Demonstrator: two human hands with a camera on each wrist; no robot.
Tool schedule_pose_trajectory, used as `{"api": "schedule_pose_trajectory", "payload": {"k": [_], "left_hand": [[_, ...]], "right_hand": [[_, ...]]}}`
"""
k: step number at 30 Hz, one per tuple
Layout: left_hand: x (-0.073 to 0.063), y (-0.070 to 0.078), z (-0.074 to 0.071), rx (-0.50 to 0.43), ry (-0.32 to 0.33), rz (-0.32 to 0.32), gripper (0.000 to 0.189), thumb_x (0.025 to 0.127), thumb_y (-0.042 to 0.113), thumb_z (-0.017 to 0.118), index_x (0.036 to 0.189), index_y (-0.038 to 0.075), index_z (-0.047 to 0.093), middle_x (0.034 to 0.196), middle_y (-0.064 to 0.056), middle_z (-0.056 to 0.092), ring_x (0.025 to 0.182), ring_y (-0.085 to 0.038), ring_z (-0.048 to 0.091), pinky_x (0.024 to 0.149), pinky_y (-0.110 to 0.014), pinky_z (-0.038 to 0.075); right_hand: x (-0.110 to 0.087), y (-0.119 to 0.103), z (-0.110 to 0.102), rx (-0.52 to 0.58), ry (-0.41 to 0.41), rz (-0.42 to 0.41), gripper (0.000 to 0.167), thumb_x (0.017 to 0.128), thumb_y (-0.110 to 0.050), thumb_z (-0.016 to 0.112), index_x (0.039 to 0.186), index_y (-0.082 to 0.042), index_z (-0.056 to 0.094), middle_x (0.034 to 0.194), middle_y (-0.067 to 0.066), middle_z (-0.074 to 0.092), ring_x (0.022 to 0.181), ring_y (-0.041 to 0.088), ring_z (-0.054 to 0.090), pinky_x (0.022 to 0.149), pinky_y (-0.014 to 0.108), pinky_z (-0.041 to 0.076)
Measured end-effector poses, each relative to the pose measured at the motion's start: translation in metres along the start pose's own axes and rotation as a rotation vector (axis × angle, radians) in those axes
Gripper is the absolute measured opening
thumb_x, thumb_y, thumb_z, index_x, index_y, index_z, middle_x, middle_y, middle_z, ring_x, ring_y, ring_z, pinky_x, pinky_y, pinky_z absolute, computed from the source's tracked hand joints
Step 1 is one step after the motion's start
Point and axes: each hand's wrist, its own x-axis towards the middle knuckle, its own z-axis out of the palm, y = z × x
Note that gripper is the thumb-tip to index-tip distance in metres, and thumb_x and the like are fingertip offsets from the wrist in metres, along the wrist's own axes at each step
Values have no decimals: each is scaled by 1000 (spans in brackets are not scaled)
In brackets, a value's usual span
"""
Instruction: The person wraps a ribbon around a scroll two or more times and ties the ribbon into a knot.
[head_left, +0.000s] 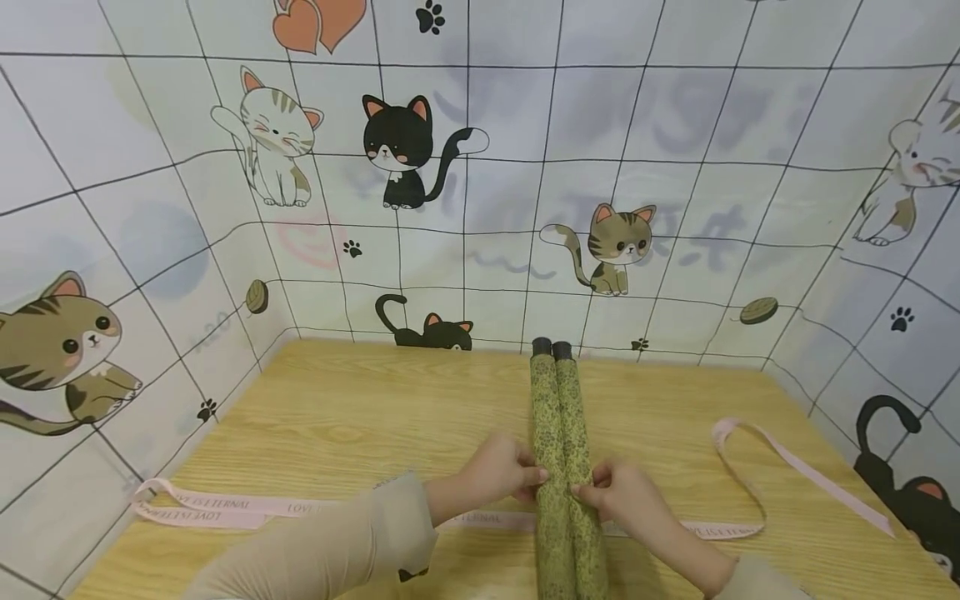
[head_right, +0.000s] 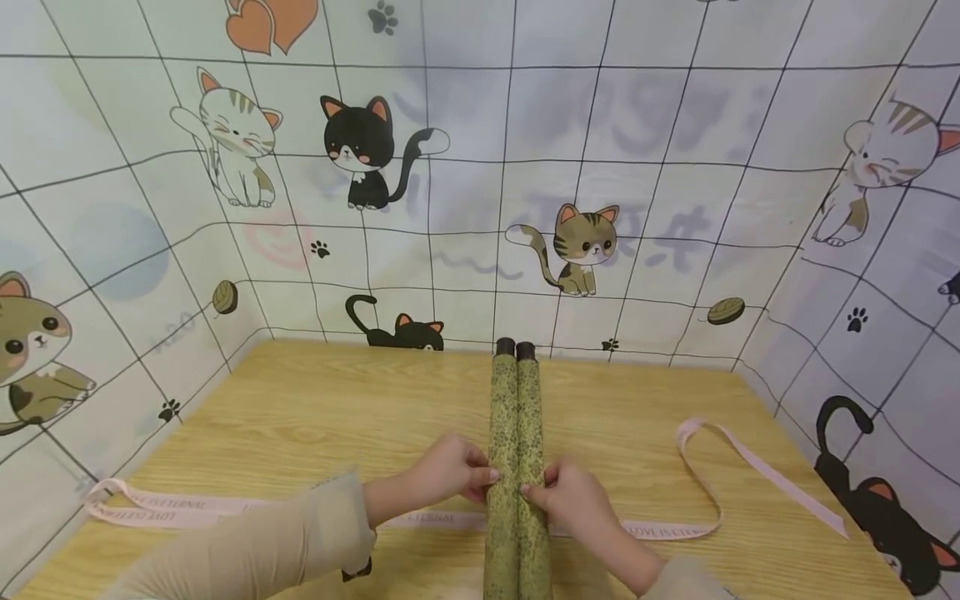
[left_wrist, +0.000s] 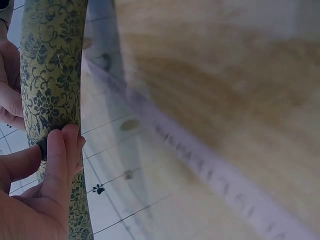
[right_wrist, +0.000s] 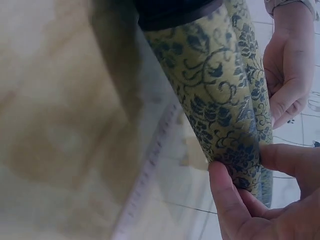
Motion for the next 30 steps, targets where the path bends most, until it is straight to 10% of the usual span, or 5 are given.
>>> {"api": "schedule_pose_trajectory", "payload": {"k": [6, 16, 21, 30], "left_hand": [[-7, -19, 9, 111, -14, -8, 20, 85, 17, 68, 75, 1, 71, 64, -5, 68, 50, -6, 54, 49, -19, 45], [-7, -29, 16, -83, -41, -156, 16, 86, 10, 66, 81, -5, 69, 70, -12, 68, 63, -24, 67, 56, -30, 54], [-8, -28, 7, 145, -61, -84, 23, 88, 21, 65, 76, 2, 71, 62, -6, 65, 53, -16, 60, 48, -25, 48], [-14, -36, 2, 858, -25, 92, 20, 83, 35, 66, 89, 16, 65, 77, 6, 55, 69, -8, 48, 61, -24, 42]], "right_hand": [[-6, 9, 15, -20, -24, 18, 27, 76, -19, 75, 81, 1, 57, 62, 3, 57, 51, 14, 51, 48, 27, 42], [-6, 15, 22, -73, -50, 35, 29, 78, -24, 73, 78, 0, 58, 63, 2, 53, 56, 15, 48, 52, 28, 41], [-2, 20, 14, -128, -111, -43, 20, 88, -19, 63, 83, 0, 63, 59, 2, 52, 50, 14, 47, 49, 28, 40], [4, 40, 6, -495, -23, -243, 13, 75, -4, 69, 87, -8, 68, 81, 1, 60, 77, 23, 56, 76, 42, 49]]}}
